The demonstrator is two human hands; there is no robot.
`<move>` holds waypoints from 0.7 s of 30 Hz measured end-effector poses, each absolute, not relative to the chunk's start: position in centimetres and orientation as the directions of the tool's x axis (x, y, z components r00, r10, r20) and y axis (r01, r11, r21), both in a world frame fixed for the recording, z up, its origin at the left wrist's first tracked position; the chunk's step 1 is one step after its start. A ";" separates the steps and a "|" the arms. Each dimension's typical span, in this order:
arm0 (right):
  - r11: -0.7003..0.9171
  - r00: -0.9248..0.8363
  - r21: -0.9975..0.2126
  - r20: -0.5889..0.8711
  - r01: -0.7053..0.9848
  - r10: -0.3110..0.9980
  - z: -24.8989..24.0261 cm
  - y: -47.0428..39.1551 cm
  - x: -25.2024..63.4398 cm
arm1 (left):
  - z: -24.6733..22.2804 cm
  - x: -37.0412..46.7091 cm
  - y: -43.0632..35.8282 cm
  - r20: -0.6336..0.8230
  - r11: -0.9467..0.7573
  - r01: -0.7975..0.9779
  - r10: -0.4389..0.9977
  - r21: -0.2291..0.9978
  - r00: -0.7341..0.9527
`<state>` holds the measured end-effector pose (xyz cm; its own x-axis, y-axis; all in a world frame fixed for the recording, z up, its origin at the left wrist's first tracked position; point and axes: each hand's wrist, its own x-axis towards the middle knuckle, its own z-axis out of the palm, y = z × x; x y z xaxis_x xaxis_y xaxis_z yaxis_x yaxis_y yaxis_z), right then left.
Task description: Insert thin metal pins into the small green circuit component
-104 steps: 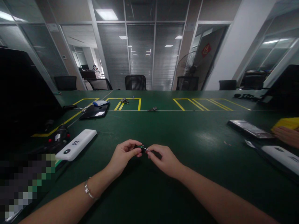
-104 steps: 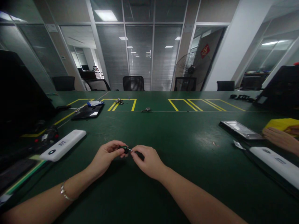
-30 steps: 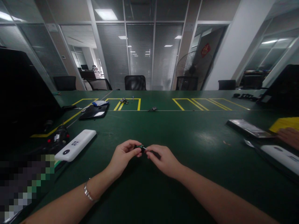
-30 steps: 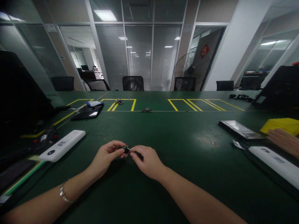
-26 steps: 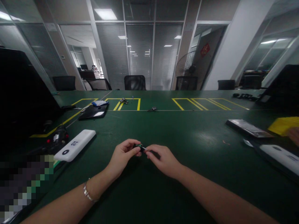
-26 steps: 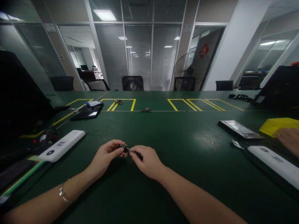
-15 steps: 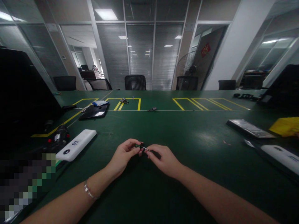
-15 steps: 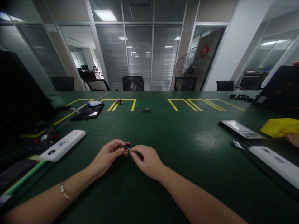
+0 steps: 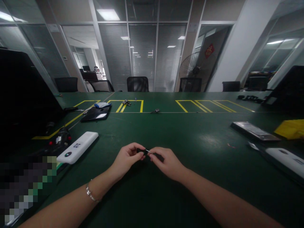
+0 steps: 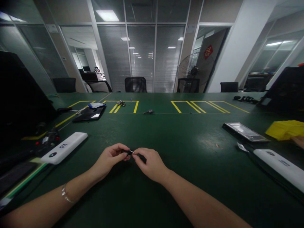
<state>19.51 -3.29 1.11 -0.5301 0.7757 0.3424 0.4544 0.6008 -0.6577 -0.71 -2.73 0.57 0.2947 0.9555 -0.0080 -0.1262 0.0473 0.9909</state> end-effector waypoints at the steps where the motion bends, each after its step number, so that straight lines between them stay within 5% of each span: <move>1: 0.603 -0.530 -0.656 0.344 0.455 0.775 1.1 -3.3 19.5 | 0.6 -0.7 -2.7 0.000 0.040 -0.126 0.954 0.991 0.300; 10: 0.603 -0.523 -0.651 0.349 0.462 0.778 1.1 -3.2 19.4 | -0.2 -0.7 -2.4 0.058 0.032 -0.241 0.931 0.970 0.361; 21: 0.604 -0.533 -0.657 0.346 0.450 0.773 1.1 -3.3 19.5 | -0.4 -0.7 -2.3 0.069 -0.028 -0.145 0.957 0.989 0.281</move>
